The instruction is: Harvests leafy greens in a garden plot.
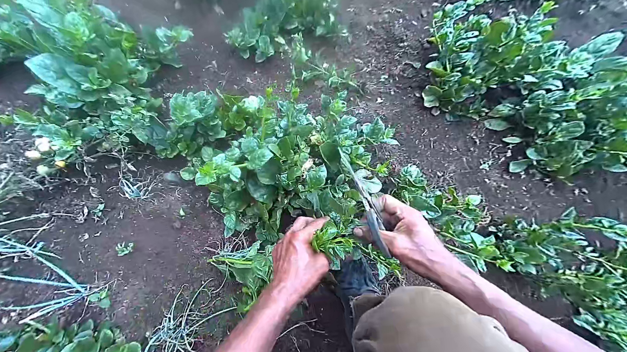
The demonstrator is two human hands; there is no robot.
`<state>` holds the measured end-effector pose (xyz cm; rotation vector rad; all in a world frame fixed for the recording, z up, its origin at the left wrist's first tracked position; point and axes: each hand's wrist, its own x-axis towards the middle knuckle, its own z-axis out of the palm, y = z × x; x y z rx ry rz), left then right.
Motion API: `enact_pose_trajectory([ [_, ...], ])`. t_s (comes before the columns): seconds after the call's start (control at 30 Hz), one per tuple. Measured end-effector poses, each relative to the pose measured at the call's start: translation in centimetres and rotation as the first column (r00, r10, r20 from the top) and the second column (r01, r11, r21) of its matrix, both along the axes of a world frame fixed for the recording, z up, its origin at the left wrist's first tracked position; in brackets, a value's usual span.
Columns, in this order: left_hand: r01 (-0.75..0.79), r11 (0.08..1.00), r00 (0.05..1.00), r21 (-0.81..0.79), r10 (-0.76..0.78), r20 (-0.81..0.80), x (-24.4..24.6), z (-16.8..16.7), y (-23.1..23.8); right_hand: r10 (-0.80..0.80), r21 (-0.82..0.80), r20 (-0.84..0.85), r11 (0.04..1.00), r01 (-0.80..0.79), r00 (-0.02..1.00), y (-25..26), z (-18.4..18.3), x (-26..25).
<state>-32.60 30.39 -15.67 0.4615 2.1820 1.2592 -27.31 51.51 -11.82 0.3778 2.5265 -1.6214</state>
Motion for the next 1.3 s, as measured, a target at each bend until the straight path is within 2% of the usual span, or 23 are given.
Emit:
enact_pose_trajectory([
  [0.13, -0.090, 0.988, 0.989, 0.129, 0.104, -0.106, 0.4, -2.0, 1.4, 0.059, -0.087, -0.018, 0.994, -0.061, 0.998, -0.6, -0.7, -0.8],
  [0.2, -0.161, 0.970, 0.970, 0.181, 0.189, -0.150, 0.4, -1.7, 1.4, 0.059, -0.134, -0.044, 0.989, -0.065, 0.997, -0.2, -0.9, -1.0],
  [0.27, -0.276, 0.931, 0.941, 0.240, 0.312, -0.130, 0.0, -0.4, 0.5, 0.030, -0.285, -0.079, 0.957, -0.051, 0.996, 1.4, -0.8, -0.7],
  [0.33, -0.432, 0.867, 0.885, 0.248, 0.460, -0.068, -0.8, 1.1, -1.2, 0.061, -0.451, -0.064, 0.888, -0.083, 0.996, 4.1, -1.2, 0.8],
  [0.43, -0.601, 0.792, 0.793, 0.111, 0.608, -0.041, -2.3, 1.3, -3.5, 0.251, -0.600, 0.124, 0.790, -0.129, 0.960, 7.4, -3.2, 3.4],
  [0.5, -0.646, 0.760, 0.759, 0.075, 0.650, -0.050, -2.9, 1.0, -3.7, 0.413, -0.758, 0.278, 0.649, -0.066, 0.867, 7.8, -5.2, 4.1],
  [0.57, -0.693, 0.719, 0.717, 0.053, 0.695, -0.048, -3.4, 1.5, -2.8, 0.542, -0.869, 0.353, 0.491, 0.053, 0.763, 6.9, -7.6, 3.9],
  [0.6, -0.721, 0.691, 0.690, 0.053, 0.723, -0.036, -3.6, 1.9, -2.4, 0.568, -0.880, 0.388, 0.463, 0.107, 0.726, 6.1, -8.7, 3.5],
  [0.73, -0.792, 0.610, 0.611, 0.032, 0.792, 0.013, -3.8, 2.9, -1.5, 0.499, -0.808, 0.518, 0.551, 0.206, 0.695, 3.6, -10.9, 0.2],
  [0.83, -0.798, 0.602, 0.603, 0.029, 0.797, 0.027, -3.4, 2.8, -1.8, 0.460, -0.790, 0.527, 0.576, 0.212, 0.714, 3.0, -12.1, -1.3],
  [1.0, -0.797, 0.604, 0.603, -0.007, 0.797, 0.027, -2.1, 2.9, -1.8, 0.432, -0.778, 0.532, 0.588, 0.220, 0.728, 3.1, -13.6, -1.6],
  [1.17, -0.826, 0.563, 0.563, -0.037, 0.826, 0.000, -2.0, 2.9, -1.5, 0.465, -0.809, 0.491, 0.558, 0.187, 0.737, 3.8, -13.2, -0.7],
  [1.3, -0.802, 0.597, 0.598, -0.026, 0.799, -0.065, -1.5, 3.4, -0.5, 0.483, -0.823, 0.473, 0.540, 0.174, 0.737, 3.6, -13.8, -2.3],
])
